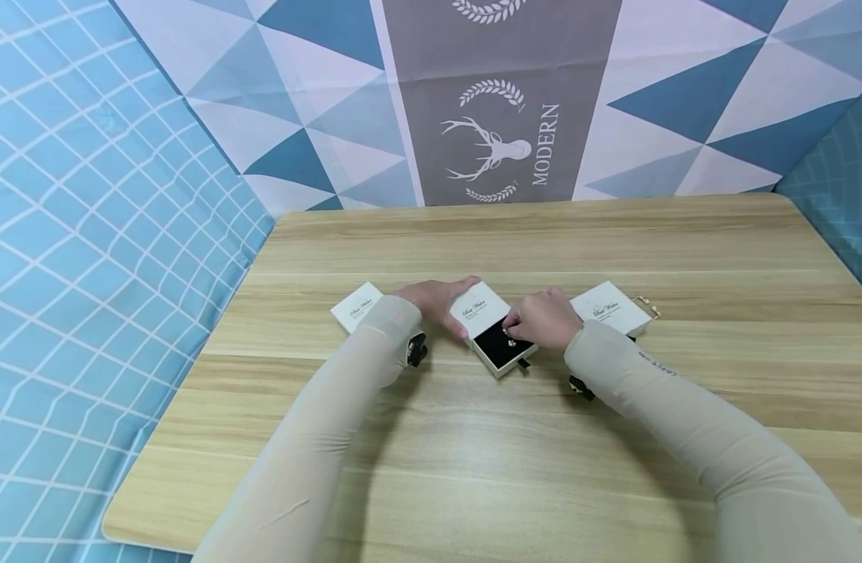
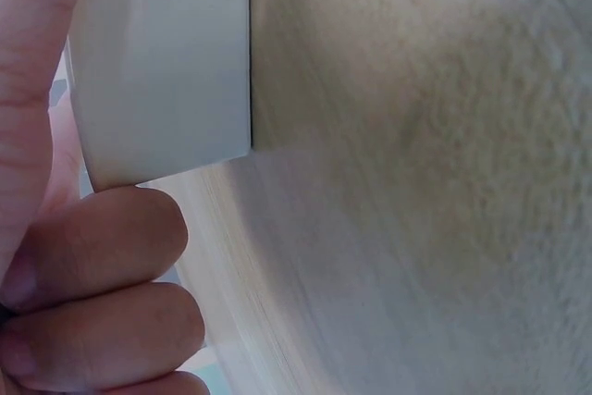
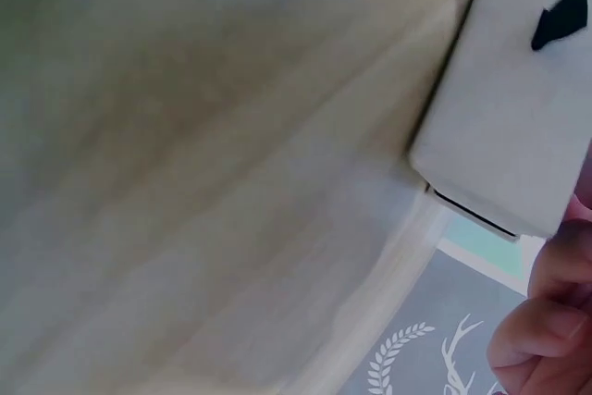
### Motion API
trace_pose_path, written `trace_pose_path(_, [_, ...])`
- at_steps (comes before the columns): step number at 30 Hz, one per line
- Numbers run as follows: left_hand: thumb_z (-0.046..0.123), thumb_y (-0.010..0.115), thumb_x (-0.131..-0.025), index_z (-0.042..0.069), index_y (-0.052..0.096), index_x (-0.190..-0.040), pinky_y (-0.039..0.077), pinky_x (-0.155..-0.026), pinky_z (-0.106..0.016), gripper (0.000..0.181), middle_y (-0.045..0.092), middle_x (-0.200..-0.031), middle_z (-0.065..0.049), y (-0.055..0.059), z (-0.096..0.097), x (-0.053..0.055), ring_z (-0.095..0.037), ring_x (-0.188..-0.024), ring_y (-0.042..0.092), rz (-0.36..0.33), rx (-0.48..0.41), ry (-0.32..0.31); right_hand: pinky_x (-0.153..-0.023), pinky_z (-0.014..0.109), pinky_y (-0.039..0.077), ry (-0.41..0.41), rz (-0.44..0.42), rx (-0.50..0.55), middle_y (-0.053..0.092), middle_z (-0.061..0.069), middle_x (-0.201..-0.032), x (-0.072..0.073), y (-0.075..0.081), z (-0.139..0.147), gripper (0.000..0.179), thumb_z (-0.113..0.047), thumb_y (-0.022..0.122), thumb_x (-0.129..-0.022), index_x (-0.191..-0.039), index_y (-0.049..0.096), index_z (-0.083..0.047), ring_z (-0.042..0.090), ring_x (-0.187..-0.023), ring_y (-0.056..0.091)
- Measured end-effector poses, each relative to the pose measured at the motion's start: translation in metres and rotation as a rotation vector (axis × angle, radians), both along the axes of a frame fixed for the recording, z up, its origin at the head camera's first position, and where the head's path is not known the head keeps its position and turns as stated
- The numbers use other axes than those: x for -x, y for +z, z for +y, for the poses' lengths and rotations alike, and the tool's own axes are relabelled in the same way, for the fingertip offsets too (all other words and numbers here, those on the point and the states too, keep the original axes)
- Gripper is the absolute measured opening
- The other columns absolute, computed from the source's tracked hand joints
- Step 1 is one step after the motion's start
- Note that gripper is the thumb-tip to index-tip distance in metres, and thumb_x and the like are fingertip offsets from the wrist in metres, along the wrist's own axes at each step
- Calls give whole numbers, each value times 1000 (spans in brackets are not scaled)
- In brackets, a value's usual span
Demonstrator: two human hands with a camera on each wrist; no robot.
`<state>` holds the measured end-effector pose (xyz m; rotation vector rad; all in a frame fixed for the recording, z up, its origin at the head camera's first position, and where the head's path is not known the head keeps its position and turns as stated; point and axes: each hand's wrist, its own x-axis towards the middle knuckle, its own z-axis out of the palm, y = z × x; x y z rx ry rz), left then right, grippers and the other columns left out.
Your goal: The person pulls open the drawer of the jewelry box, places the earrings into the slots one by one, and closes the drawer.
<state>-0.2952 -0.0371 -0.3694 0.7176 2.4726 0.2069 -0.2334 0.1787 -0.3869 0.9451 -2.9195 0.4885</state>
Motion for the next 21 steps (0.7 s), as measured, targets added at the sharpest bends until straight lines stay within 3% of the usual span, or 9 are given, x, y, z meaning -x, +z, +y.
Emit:
trace_pose_path(8, [48, 78, -75, 28, 8, -155, 42, -93, -33, 108, 51, -139, -10, 0, 0, 0, -22, -107, 54, 1, -1, -14, -71, 45, 39, -21, -35, -21, 73, -4, -77, 1, 2, -1, 9, -17, 71, -80, -83, 79, -16, 10, -64, 61])
trace_pose_path(21, [47, 79, -74, 29, 8, -155, 42, -93, -33, 109, 50, -141, -9, 1, 0, -1, -20, -107, 54, -5, -4, 7, -83, 52, 35, -32, -81, -29, 73, -1, -81, 0, 4, -7, 11, -17, 69, -84, -84, 79, -13, 15, -73, 65])
